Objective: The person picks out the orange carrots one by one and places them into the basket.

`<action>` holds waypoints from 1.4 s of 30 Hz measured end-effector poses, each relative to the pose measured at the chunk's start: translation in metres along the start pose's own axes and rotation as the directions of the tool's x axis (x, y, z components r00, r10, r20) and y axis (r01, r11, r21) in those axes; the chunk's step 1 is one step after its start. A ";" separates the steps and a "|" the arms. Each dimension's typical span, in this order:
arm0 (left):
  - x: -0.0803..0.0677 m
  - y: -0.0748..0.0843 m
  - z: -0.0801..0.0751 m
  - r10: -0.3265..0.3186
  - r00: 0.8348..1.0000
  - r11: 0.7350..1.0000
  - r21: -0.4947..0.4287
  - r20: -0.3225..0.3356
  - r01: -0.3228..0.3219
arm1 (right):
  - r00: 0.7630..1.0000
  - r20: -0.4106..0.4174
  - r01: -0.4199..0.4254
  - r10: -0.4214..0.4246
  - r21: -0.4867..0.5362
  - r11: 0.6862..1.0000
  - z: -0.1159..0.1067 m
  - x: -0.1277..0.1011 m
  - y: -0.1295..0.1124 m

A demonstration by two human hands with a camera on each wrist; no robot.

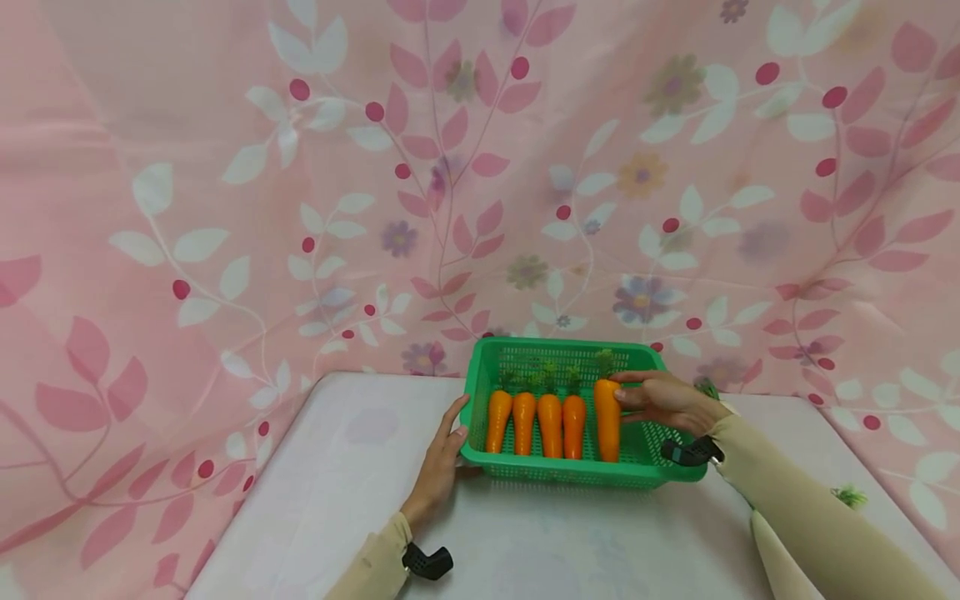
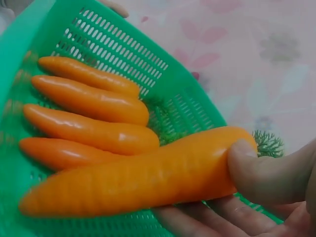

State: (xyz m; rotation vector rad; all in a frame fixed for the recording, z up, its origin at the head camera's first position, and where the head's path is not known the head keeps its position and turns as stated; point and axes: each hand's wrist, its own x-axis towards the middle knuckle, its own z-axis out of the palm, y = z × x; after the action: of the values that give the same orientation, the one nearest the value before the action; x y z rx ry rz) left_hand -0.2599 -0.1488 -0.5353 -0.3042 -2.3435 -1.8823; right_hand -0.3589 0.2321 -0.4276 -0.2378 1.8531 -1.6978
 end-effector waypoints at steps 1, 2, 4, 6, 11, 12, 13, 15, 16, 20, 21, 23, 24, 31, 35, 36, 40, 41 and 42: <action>0.000 0.000 0.000 0.005 1.000 1.000 0.005 -0.002 -0.005 | 1.000 0.003 -0.005 0.005 -0.002 1.000 0.001 0.002 0.000; 0.000 0.000 0.000 0.006 1.000 1.000 0.010 -0.005 -0.006 | 1.000 0.007 -0.008 0.008 -0.005 1.000 0.002 0.003 0.000; 0.000 -0.001 0.001 0.012 1.000 1.000 0.013 -0.007 -0.012 | 1.000 0.003 -0.018 0.018 0.001 1.000 0.004 0.005 0.000; 0.000 -0.002 0.001 0.014 1.000 1.000 0.011 -0.006 -0.014 | 1.000 -0.005 -0.027 0.027 0.011 1.000 0.005 0.008 0.000; 0.000 -0.002 0.000 0.011 1.000 1.000 0.010 -0.001 -0.011 | 0.999 -0.015 -0.031 0.031 -0.008 0.999 0.006 0.014 0.004; 0.000 -0.002 0.000 0.009 1.000 1.000 0.009 0.001 -0.009 | 0.999 -0.012 -0.030 0.029 -0.018 0.999 0.005 0.015 0.005; 0.000 -0.002 0.000 0.006 1.000 1.000 0.009 0.006 -0.006 | 0.999 -0.014 -0.032 0.031 -0.023 0.999 0.005 0.016 0.006; 0.000 -0.002 0.000 -0.008 1.000 1.000 -0.003 0.011 0.008 | 0.999 -0.020 -0.038 0.037 -0.022 0.999 0.005 0.017 0.008; -0.001 -0.002 0.000 -0.011 1.000 1.000 -0.002 0.010 0.011 | 0.999 -0.022 -0.038 0.038 -0.024 0.999 0.004 0.018 0.008; -0.003 0.002 -0.001 -0.010 1.000 1.000 -0.006 0.008 0.010 | 0.998 -0.038 -0.042 0.041 -0.025 0.999 0.004 0.020 0.011; -0.005 0.008 -0.002 -0.008 1.000 1.000 -0.002 0.015 0.008 | 0.998 -0.046 -0.041 0.040 -0.030 0.999 0.004 0.021 0.011; -0.008 0.018 -0.003 -0.003 1.000 1.000 -0.002 0.028 0.003 | 0.997 -0.056 -0.046 0.044 -0.031 0.998 0.005 0.022 0.013; -0.009 0.024 -0.004 -0.008 0.999 1.000 -0.007 0.039 0.008 | 0.997 -0.059 -0.049 0.047 -0.034 0.998 0.005 0.023 0.014; -0.010 0.036 -0.005 0.004 0.998 1.000 -0.021 0.056 -0.003 | 0.996 -0.070 -0.065 0.061 -0.055 0.996 0.007 0.025 0.019; -0.009 0.036 -0.005 0.020 0.999 1.000 -0.016 0.049 -0.019 | 0.995 -0.070 -0.079 0.074 -0.075 0.994 0.007 0.028 0.019; -0.009 0.035 -0.005 0.022 0.999 1.000 -0.020 0.046 -0.021 | 0.995 -0.068 -0.081 0.075 -0.085 0.993 0.006 0.028 0.019; -0.009 0.035 -0.005 0.023 0.999 1.000 -0.016 0.048 -0.023 | 0.994 -0.068 -0.089 0.082 -0.122 0.988 0.005 0.032 0.021; -0.009 0.034 -0.004 0.022 0.999 1.000 -0.012 0.046 -0.021 | 0.994 -0.068 -0.092 0.084 -0.138 0.986 0.004 0.033 0.021; -0.008 0.034 -0.004 0.022 0.999 1.000 -0.011 0.044 -0.022 | 0.994 -0.065 -0.094 0.085 -0.154 0.984 0.004 0.033 0.022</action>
State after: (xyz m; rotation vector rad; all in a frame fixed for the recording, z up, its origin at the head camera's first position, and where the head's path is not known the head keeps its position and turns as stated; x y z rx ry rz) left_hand -0.2439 -0.1466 -0.5034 -0.3753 -2.3490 -1.8974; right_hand -0.3779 0.2151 -0.4585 -0.1672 2.0129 -1.5151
